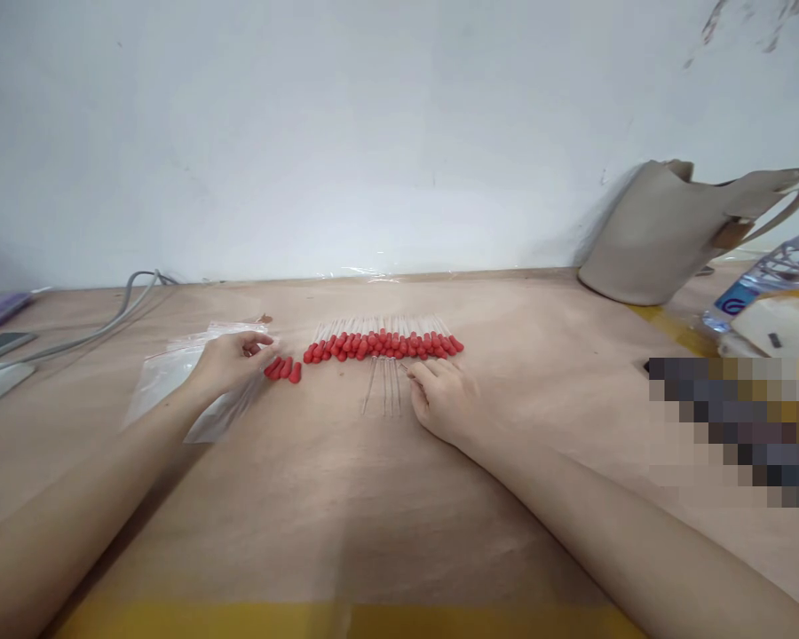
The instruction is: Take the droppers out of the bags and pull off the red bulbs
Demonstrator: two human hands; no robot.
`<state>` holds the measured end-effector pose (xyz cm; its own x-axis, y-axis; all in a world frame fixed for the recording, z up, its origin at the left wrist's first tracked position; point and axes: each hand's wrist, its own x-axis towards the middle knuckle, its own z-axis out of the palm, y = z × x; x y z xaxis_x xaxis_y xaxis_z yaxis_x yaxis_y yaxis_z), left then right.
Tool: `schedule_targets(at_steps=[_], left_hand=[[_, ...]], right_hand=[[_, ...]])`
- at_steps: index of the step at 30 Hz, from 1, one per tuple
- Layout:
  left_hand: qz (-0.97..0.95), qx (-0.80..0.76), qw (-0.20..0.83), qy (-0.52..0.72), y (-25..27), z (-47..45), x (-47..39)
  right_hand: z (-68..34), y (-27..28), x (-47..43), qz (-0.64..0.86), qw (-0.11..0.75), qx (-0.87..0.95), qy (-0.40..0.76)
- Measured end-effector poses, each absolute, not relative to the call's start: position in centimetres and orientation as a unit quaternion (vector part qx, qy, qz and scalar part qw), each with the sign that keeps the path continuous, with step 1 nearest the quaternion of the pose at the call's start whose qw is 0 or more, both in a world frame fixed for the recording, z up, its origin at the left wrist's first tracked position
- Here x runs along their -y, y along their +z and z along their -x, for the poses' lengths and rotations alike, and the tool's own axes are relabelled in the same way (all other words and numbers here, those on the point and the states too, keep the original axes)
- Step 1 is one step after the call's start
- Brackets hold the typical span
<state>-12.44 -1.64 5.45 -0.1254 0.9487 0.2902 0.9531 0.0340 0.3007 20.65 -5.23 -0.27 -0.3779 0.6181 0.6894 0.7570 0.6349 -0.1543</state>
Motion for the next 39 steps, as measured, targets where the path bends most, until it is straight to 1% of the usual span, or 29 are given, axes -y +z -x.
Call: schedule_targets(at_steps=[6,10,16,19,22,26,34,39], left_hand=[[0.664,0.729,0.000,-0.169,5.1,12.9,1.3],[0.664,0.727,0.030,-0.173,5.2,12.8,1.4],[0.744,0.595,0.114,-0.283,4.4,10.1,2.5],[0.785,0.530,0.136,-0.290,3.7,8.5,3.0],[0.797,0.504,0.152,-0.297,3.3,7.0,2.9],[0.787,0.523,0.148,-0.291,3.5,5.5,1.9],[0.775,0.576,0.123,-0.230,3.5,3.9,-0.4],[0.760,0.594,0.113,-0.236,3.0,3.8,-0.8]], right_hand=[[-20.1,-0.3,5.5,0.400,0.343,0.844,-0.098],[-20.0,0.2,6.0,0.389,0.314,0.862,-0.088],[-19.8,0.8,6.4,0.384,0.282,0.877,-0.060],[-19.9,0.9,6.4,0.388,0.271,0.879,-0.050],[-20.0,1.0,6.4,0.393,0.267,0.879,-0.040],[-20.0,1.0,6.3,0.393,0.279,0.876,-0.031],[-20.2,1.0,6.2,0.394,0.286,0.873,-0.008],[-20.1,1.0,6.1,0.396,0.281,0.874,0.012]])
